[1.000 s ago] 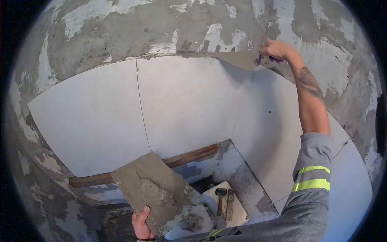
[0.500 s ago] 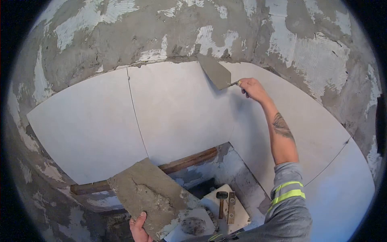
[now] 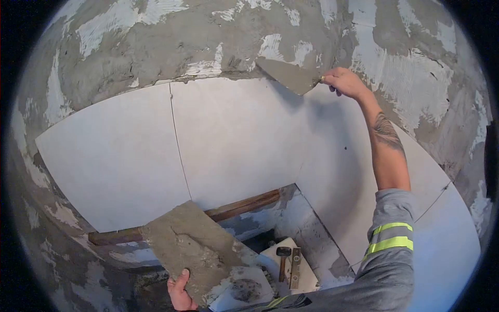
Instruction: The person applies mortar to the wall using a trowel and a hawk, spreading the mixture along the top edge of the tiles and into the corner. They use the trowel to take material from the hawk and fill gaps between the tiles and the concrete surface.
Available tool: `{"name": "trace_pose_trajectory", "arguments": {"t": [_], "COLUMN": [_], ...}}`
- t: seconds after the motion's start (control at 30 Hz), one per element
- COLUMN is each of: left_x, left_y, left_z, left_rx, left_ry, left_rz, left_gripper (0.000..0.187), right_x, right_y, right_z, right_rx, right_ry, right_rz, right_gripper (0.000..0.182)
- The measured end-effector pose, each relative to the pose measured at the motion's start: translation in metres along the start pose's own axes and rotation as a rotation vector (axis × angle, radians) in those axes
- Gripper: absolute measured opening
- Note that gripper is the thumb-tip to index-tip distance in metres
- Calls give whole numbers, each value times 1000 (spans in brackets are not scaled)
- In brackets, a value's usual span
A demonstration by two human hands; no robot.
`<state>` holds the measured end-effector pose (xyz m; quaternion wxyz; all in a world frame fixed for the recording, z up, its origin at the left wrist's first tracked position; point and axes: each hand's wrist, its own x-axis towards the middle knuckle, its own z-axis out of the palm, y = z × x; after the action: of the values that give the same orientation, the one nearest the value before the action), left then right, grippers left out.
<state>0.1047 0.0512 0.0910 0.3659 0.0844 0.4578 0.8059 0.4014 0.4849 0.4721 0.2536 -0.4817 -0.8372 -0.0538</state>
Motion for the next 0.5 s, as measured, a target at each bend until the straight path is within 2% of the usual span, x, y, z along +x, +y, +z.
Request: {"name": "trace_pose_trajectory", "arguments": {"t": [0.03, 0.17, 0.23, 0.37, 0.43, 0.5], "left_x": [-1, -3, -7, -6, -8, -6], "left_y": [0, 2, 3, 1, 4, -3], "left_z": [0, -2, 0, 0, 2, -2], "left_rx": [25, 18, 3, 12, 2, 6], "left_ry": [62, 13, 9, 34, -12, -15], "left_rz": [-6, 6, 29, 54, 15, 30], "left_gripper": [44, 43, 44, 42, 39, 39], "right_x": [-1, -1, -3, 8, 23, 26], "right_y": [-5, 15, 23, 24, 16, -21], "right_z": [2, 2, -3, -19, -26, -38], "right_rx": [-20, -57, -58, -20, -156, -213], "right_ry": [-17, -22, 9, -51, 49, -26], "right_rz": [-10, 6, 19, 56, -201, -168], "right_gripper": [42, 42, 35, 40, 37, 36]}}
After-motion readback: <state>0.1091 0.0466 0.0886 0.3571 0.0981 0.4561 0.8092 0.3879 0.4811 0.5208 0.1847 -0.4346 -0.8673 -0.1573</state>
